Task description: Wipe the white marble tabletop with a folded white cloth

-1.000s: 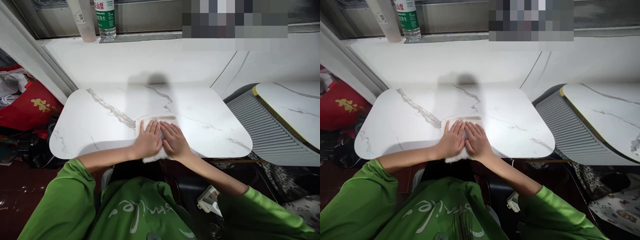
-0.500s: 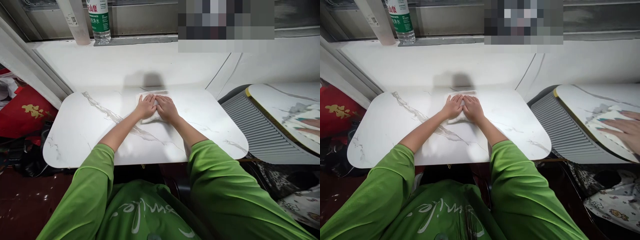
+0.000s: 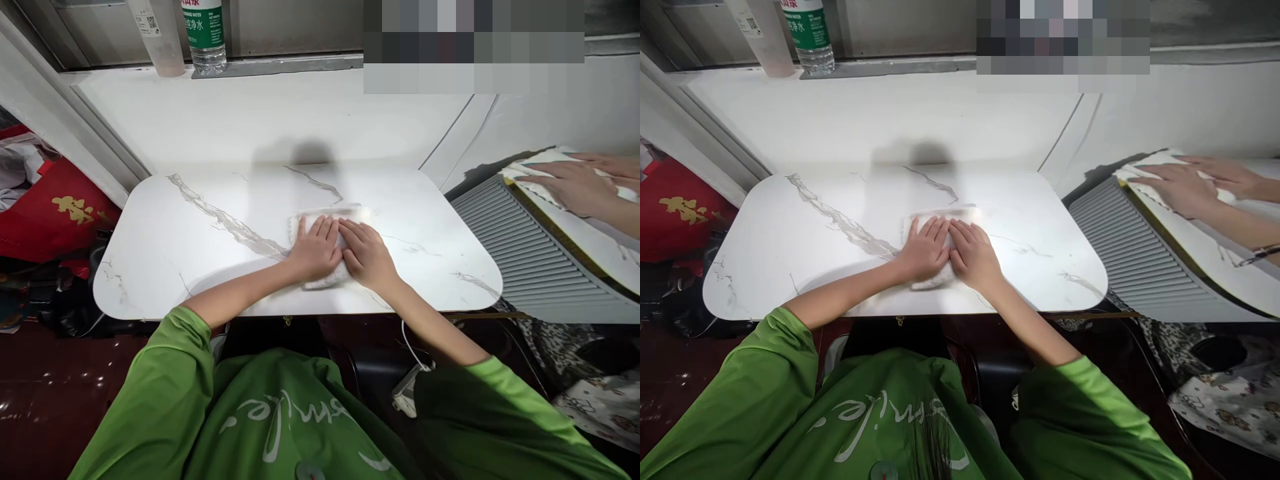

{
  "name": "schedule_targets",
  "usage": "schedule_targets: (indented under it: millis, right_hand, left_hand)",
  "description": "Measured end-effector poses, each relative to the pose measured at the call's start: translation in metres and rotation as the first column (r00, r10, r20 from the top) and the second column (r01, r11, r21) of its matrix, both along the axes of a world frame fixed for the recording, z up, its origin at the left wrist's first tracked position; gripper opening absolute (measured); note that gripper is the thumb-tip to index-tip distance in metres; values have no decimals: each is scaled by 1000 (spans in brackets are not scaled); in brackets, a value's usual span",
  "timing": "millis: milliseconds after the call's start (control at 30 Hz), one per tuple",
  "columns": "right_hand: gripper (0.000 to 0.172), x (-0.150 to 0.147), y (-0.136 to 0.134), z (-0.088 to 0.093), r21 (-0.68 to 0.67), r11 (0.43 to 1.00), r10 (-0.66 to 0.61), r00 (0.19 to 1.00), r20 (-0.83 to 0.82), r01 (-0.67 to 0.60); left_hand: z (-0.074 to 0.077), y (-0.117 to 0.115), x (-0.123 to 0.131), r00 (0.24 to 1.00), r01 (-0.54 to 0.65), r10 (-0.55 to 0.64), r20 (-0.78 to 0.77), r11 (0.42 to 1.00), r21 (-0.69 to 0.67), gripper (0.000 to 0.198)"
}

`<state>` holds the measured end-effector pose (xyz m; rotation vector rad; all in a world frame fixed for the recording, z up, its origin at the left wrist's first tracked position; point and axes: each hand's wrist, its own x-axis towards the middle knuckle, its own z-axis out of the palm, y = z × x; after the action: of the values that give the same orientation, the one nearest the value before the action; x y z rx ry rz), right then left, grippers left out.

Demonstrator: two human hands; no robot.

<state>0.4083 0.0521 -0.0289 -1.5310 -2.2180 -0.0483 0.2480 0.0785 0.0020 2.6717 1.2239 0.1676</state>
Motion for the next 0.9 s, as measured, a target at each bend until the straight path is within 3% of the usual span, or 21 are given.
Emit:
schedule_targets:
  millis: [233,433,667,900]
  right_hand:
    - [57,30,-62,5,-18,995,-94,995,-27,94]
    - [56,60,-68,1,8,990,-137,990,-29,137]
    - [54,75,-29,0,15,978,-205,978,-43,206]
    - [51,84,52,-4,40,974,-221,974,-54,223]
  left_hand:
    - [0,-42,33,992,123,-123,-6,992,-7,61]
    - [-6,-43,61,981,181,-186,59,980,78,59]
    - [-11,-2,81,973,209,-213,86,976,58,57]
    - [0,75,92,984,180,-179,9,982,-63,61]
